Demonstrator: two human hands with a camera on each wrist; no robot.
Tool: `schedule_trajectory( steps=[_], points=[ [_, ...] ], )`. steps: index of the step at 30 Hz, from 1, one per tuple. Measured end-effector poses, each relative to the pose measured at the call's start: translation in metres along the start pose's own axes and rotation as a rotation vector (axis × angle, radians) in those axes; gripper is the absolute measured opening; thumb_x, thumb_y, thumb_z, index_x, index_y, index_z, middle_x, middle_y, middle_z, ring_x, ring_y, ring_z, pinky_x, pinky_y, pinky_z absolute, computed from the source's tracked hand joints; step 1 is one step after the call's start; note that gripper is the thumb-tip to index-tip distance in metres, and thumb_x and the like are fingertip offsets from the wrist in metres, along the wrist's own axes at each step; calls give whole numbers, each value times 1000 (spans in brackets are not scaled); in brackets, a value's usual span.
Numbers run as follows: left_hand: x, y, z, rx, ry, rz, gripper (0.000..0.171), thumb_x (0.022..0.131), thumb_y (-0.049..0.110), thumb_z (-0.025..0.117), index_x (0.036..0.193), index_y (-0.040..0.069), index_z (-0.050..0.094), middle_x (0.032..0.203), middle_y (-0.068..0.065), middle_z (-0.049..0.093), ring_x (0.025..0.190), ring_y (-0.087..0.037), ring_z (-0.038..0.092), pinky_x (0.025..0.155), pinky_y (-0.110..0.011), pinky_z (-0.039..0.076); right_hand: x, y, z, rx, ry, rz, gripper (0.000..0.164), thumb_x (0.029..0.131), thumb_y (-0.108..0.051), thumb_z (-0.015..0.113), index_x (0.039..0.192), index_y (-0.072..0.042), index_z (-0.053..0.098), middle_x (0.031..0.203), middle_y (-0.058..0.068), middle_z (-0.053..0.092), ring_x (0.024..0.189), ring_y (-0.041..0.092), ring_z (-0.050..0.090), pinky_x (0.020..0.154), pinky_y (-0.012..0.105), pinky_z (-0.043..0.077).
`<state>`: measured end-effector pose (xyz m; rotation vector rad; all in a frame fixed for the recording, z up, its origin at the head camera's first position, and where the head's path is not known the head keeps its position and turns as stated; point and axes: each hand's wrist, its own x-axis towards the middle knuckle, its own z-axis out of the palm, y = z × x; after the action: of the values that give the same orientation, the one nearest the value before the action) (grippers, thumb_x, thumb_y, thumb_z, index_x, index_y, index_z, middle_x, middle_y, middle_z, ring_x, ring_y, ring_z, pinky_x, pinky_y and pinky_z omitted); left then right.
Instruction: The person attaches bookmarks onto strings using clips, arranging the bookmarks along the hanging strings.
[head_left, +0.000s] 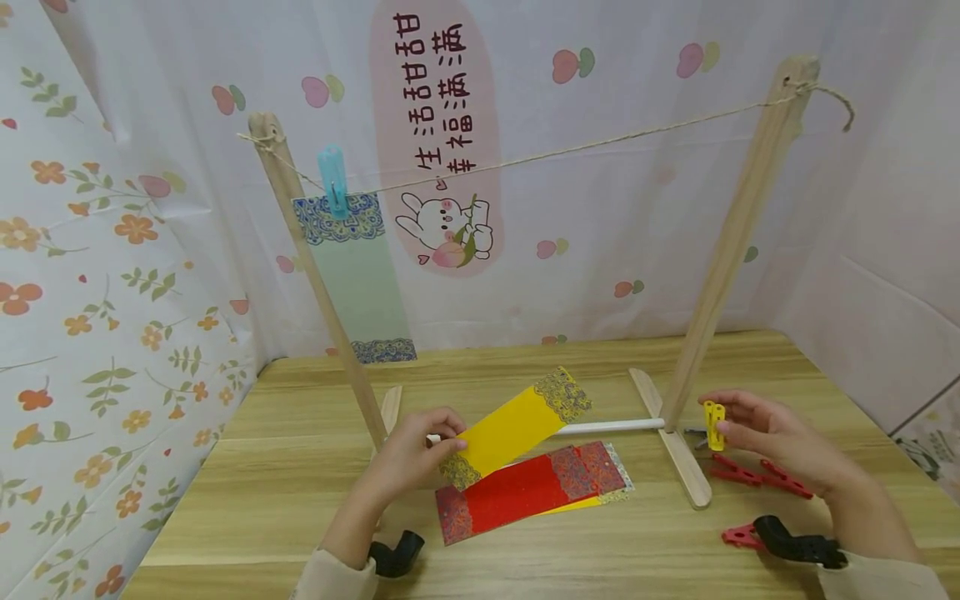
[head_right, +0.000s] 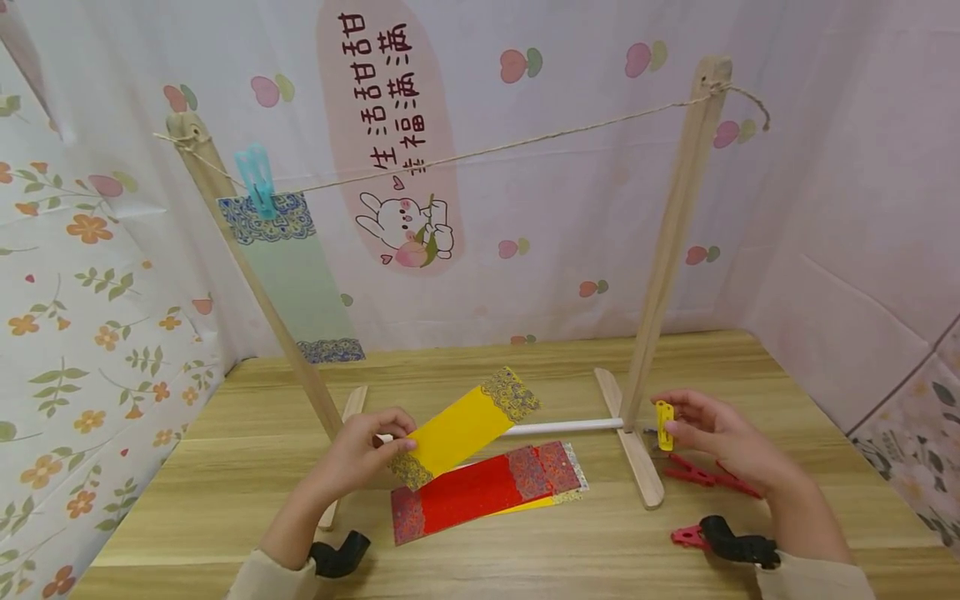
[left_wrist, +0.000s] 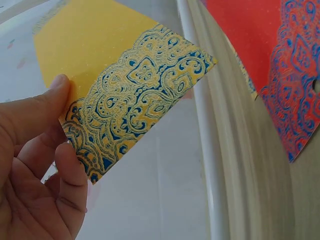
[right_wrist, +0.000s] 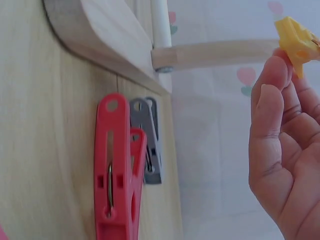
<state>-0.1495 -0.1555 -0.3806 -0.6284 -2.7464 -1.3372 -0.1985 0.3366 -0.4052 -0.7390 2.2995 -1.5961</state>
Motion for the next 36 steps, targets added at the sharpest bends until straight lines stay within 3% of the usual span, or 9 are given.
schedule_trajectory(
  steps=[4, 9, 14, 18, 25, 28, 36],
  points=[
    [-2, 3, -4, 21, 45, 7, 4, 91, 12, 71, 93, 12, 67, 87, 0, 74, 83, -10, 63, 64, -22, 48, 5, -8, 8, 24, -30, -55, 38, 104, 2, 41, 140, -8, 48, 117, -12, 64, 99, 3, 62, 82, 22, 55],
    [-3, 6, -8, 0, 95, 19, 6, 90, 9, 72, 94, 10, 68, 87, -2, 74, 78, -8, 63, 63, -21, 49, 10, -18, 19, 43, -26, -67, 36, 103, 2, 43, 139, -3, 48, 119, -15, 65, 101, 2, 63, 82, 22, 56],
    [-5, 6, -11, -22, 126, 28, 6, 90, 10, 72, 94, 9, 68, 88, -4, 74, 80, -9, 65, 64, -21, 50, 14, -26, 29, 44, -44, -107, 35, 104, 2, 40, 137, -8, 48, 113, -12, 65, 97, 6, 65, 82, 26, 57],
    [-7, 6, -12, -31, 159, 28, 7, 90, 11, 72, 95, 9, 68, 89, -4, 75, 81, -10, 65, 65, -21, 51, 17, -33, 37, -3, -16, -120, 35, 104, 1, 41, 135, -13, 49, 109, -10, 65, 94, 9, 64, 80, 27, 57],
    [-9, 6, -15, -65, 236, -11, 8, 89, 12, 74, 95, 10, 69, 87, -3, 76, 84, -10, 63, 67, -21, 52, 23, -40, 48, -69, 17, -105, 32, 105, -5, 42, 137, -3, 46, 118, -12, 64, 104, 6, 64, 85, 22, 54],
    [-10, 6, -16, -72, 281, -24, 8, 88, 10, 74, 94, 9, 69, 86, -4, 76, 85, -9, 61, 68, -21, 53, 27, -42, 54, -55, 16, -115, 34, 106, -5, 42, 138, 4, 43, 122, -14, 63, 107, 3, 63, 87, 21, 54],
    [-11, 8, -20, -106, 371, 31, 7, 89, 4, 72, 95, 3, 68, 87, -11, 76, 76, -3, 64, 66, -22, 56, 43, -51, 70, 17, 64, -217, 35, 104, 0, 44, 138, 9, 42, 122, -14, 60, 104, 0, 63, 87, 18, 54]
  ],
)
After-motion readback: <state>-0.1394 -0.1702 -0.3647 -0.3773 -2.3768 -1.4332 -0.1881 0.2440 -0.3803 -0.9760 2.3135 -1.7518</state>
